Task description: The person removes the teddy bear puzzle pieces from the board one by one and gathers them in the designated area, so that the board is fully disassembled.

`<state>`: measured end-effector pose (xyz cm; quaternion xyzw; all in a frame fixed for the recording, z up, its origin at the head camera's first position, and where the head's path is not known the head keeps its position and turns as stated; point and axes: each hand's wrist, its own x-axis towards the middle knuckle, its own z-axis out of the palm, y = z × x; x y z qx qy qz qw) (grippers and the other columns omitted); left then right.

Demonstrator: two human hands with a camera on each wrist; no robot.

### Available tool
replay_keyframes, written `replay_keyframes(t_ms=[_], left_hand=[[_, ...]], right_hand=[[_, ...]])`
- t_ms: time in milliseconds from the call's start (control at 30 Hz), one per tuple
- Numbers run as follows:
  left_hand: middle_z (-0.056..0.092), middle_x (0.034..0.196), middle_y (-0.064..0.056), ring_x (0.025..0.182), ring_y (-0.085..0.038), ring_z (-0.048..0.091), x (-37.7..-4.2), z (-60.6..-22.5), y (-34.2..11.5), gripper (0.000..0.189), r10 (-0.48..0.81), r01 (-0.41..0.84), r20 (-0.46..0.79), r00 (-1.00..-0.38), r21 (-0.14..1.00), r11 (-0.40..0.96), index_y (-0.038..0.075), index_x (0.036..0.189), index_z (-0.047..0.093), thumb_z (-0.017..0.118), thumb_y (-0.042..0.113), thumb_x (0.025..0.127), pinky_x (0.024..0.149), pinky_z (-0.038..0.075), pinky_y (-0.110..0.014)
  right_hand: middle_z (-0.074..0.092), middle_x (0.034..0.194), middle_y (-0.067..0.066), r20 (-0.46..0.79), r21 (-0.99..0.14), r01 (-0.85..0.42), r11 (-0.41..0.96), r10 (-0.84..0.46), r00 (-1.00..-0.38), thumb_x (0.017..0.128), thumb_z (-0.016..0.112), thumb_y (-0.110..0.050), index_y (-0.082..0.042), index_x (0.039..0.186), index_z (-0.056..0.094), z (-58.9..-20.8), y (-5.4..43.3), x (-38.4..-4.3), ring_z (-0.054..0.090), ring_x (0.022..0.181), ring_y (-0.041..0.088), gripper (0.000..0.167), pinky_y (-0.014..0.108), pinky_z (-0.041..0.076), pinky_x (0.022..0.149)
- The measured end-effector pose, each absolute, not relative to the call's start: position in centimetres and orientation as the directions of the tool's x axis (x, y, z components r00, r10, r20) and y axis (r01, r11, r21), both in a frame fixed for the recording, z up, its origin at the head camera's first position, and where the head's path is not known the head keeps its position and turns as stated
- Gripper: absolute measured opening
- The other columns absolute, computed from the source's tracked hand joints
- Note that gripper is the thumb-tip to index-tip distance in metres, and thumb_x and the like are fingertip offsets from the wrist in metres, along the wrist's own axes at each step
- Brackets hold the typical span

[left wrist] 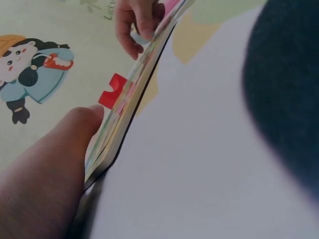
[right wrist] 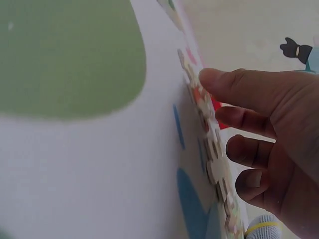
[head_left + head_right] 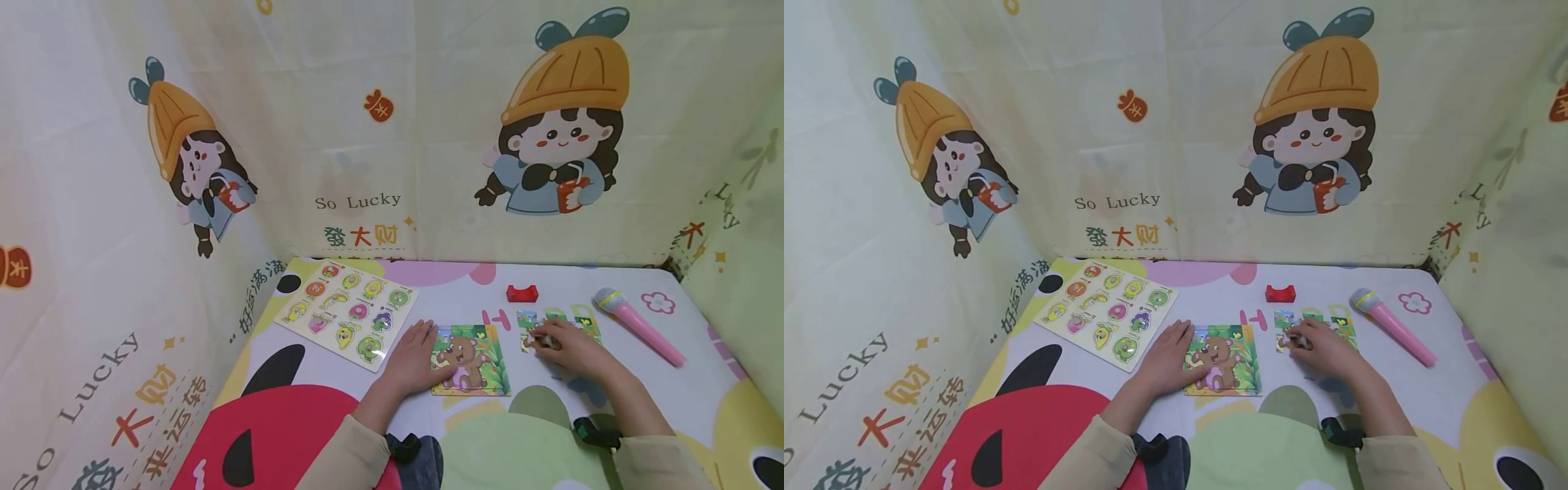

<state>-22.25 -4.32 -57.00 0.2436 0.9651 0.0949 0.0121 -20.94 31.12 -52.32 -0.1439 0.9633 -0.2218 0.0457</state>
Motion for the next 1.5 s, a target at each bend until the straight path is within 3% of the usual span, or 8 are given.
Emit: replay_keyframes(t_ms=[133,267,500,833,1067,1200,1500], left_hand=[[0.023,0.165,-0.003,0.154,-0.022,0.016,-22.3,-57.1,-4.2,0.099,0.467,0.463,0.024,-0.884,0.188,0.866,0.012,0.157,0.026,0.033,0.082,0.087,0.126,0.018,-0.038],[0.023,0.165,-0.003,0.154,-0.022,0.015,-22.3,-57.2,-4.2,0.099,0.462,0.457,0.020,-0.887,0.181,0.871,0.013,0.158,0.026,0.032,0.082,0.087,0.126,0.017,-0.038],[0.022,0.165,-0.003,0.154,-0.022,0.015,-22.2,-57.1,-4.1,0.100,0.459,0.455,0.024,-0.888,0.177,0.873,0.013,0.158,0.025,0.035,0.083,0.086,0.126,0.017,-0.038],[0.020,0.166,-0.001,0.155,-0.020,0.011,-22.2,-57.2,-4.1,0.106,0.454,0.450,0.008,-0.891,0.146,0.881,0.015,0.159,0.022,0.035,0.087,0.081,0.126,0.015,-0.037],[0.020,0.166,-0.002,0.155,-0.020,0.012,-22.2,-57.1,-4.0,0.107,0.459,0.457,0.010,-0.888,0.113,0.882,0.014,0.159,0.023,0.036,0.087,0.081,0.126,0.015,-0.036],[0.021,0.165,-0.003,0.155,-0.021,0.013,-22.1,-57.0,-4.0,0.107,0.461,0.459,0.016,-0.887,0.117,0.880,0.013,0.158,0.024,0.038,0.086,0.081,0.126,0.016,-0.037],[0.021,0.166,-0.003,0.155,-0.021,0.013,-22.1,-56.9,-4.1,0.107,0.461,0.460,0.015,-0.887,0.115,0.881,0.014,0.158,0.024,0.036,0.087,0.081,0.126,0.016,-0.037]], right_hand=[[0.059,0.122,0.015,0.011,-0.435,-0.286,0.854,-0.313,-0.950,0.087,0.075,-0.030,-0.012,0.118,0.069,-51.5,30.1,-20.5,0.057,0.102,0.027,0.036,0.051,0.055,0.087],[0.060,0.116,0.010,0.018,-0.436,-0.318,0.842,-0.346,-0.938,0.088,0.073,-0.031,-0.012,0.118,0.069,-51.0,28.4,-20.1,0.058,0.101,0.025,0.036,0.048,0.056,0.084],[0.058,0.131,0.010,-0.066,-0.481,-0.303,0.823,-0.379,-0.923,0.089,0.070,-0.042,-0.017,0.126,0.065,-51.1,25.3,-19.1,0.057,0.117,0.031,0.045,0.053,0.055,0.092],[0.060,0.115,-0.004,-0.062,-0.465,-0.372,0.803,-0.449,-0.892,0.088,0.073,-0.040,-0.020,0.120,0.067,-51.8,22.7,-18.5,0.056,0.092,0.010,0.038,0.038,0.054,0.083],[0.054,0.107,-0.012,-0.093,-0.424,-0.353,0.834,-0.428,-0.899,0.085,0.076,-0.040,-0.029,0.117,0.066,-52.4,21.9,-18.1,0.053,0.088,0.003,0.036,0.026,0.052,0.076],[0.054,0.106,-0.010,-0.093,-0.421,-0.364,0.831,-0.439,-0.894,0.084,0.077,-0.040,-0.026,0.116,0.066,-52.2,21.8,-18.0,0.052,0.086,0.004,0.037,0.027,0.051,0.074],[0.053,0.106,-0.005,-0.152,-0.477,-0.271,0.836,-0.382,-0.912,0.081,0.081,-0.037,-0.018,0.117,0.061,-51.9,21.4,-18.2,0.052,0.090,0.009,0.045,0.035,0.054,0.084]])
